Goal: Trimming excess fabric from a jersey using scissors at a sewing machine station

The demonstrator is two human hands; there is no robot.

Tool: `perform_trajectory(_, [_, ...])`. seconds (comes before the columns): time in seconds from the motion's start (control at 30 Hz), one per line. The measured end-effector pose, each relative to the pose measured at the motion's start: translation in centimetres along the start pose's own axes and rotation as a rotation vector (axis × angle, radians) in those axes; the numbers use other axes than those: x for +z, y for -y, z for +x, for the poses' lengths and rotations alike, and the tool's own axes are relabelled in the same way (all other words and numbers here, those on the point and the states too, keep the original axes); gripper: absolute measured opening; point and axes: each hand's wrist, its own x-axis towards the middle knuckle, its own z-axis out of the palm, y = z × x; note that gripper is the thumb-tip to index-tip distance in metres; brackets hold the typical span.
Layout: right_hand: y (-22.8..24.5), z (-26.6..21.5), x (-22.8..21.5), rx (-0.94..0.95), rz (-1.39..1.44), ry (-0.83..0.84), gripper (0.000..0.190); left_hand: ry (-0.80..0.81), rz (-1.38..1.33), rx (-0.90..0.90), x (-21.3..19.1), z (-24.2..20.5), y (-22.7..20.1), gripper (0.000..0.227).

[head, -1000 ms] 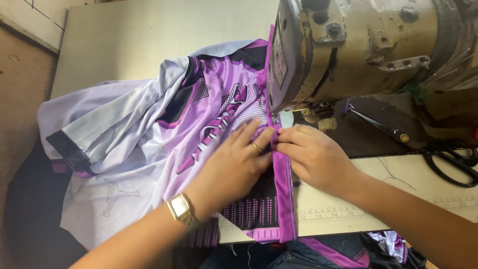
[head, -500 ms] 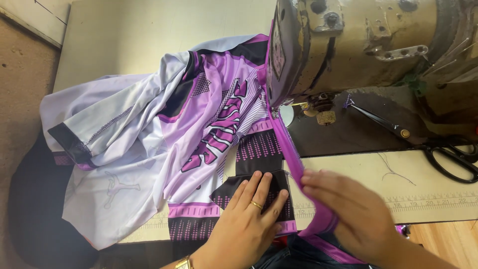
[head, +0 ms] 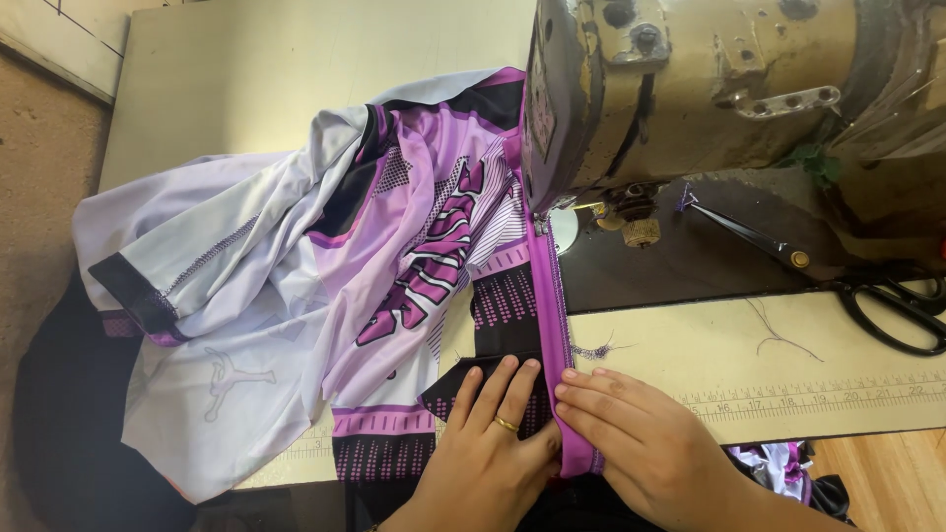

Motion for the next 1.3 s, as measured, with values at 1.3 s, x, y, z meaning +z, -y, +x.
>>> perform_trajectory(1.3, [-6.4, 4.3, -0.6, 0.039, -0.07, 0.117, 0.028, 0.315, -0.155, 0.144, -4.0, 5.8, 6.2, 0.065])
